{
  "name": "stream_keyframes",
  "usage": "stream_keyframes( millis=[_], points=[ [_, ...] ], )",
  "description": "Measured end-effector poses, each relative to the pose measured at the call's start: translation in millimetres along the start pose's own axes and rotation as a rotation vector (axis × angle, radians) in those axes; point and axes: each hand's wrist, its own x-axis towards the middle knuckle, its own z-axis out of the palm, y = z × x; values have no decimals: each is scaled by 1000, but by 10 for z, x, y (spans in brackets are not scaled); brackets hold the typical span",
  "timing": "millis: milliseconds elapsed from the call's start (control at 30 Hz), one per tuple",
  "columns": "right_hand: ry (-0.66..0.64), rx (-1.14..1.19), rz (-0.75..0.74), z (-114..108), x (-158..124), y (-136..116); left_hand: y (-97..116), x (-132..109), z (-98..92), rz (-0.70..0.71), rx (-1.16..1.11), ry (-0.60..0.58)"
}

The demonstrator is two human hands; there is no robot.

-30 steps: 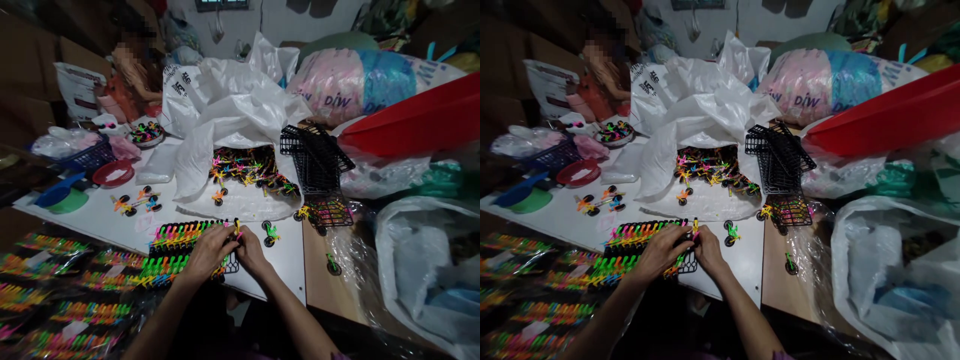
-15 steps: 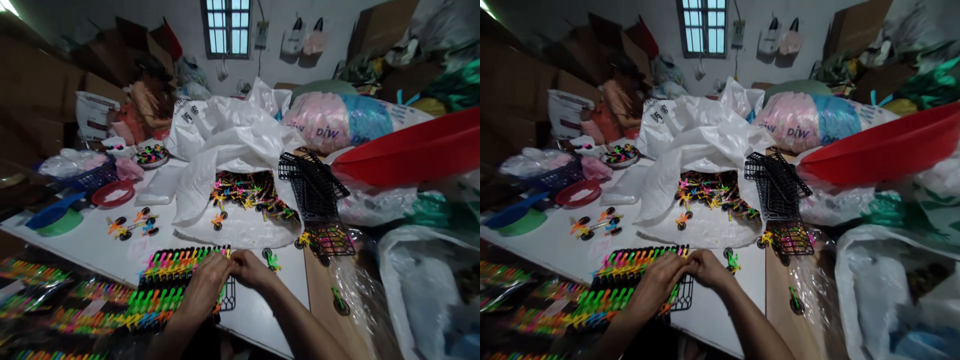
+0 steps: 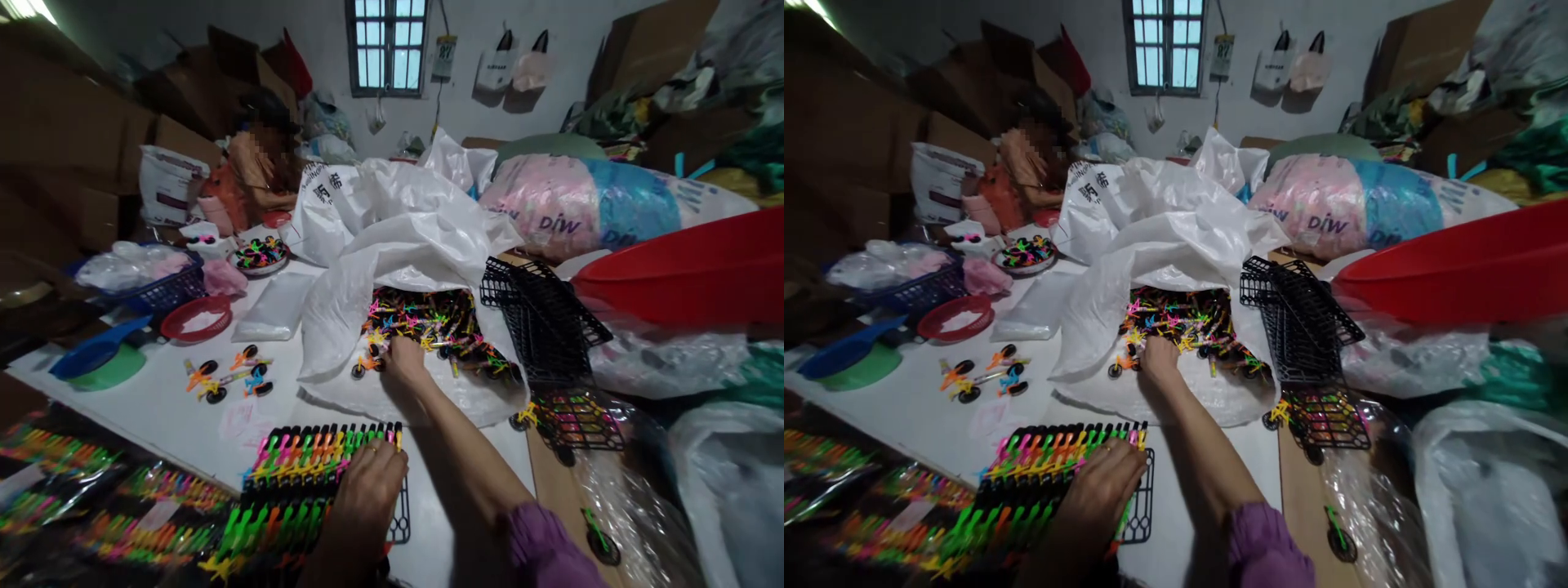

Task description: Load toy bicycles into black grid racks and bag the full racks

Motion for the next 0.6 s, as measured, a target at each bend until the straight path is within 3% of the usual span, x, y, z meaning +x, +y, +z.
stream_keyframes(
  millis=[133,233,433,600],
  points=[
    [21,122,-15,-152,-564,495,2,63,-100,-8,-15,-42],
    [-14,324,-47,-205,-1050,657,3,134,-169,-32,-29,-72],
    [67,541,-61,-320,-1656,556,103,264,-333,-195,-212,164],
    [125,531,-95,-447,-1835,477,274,314,-385,-397,-285,152]
  ],
)
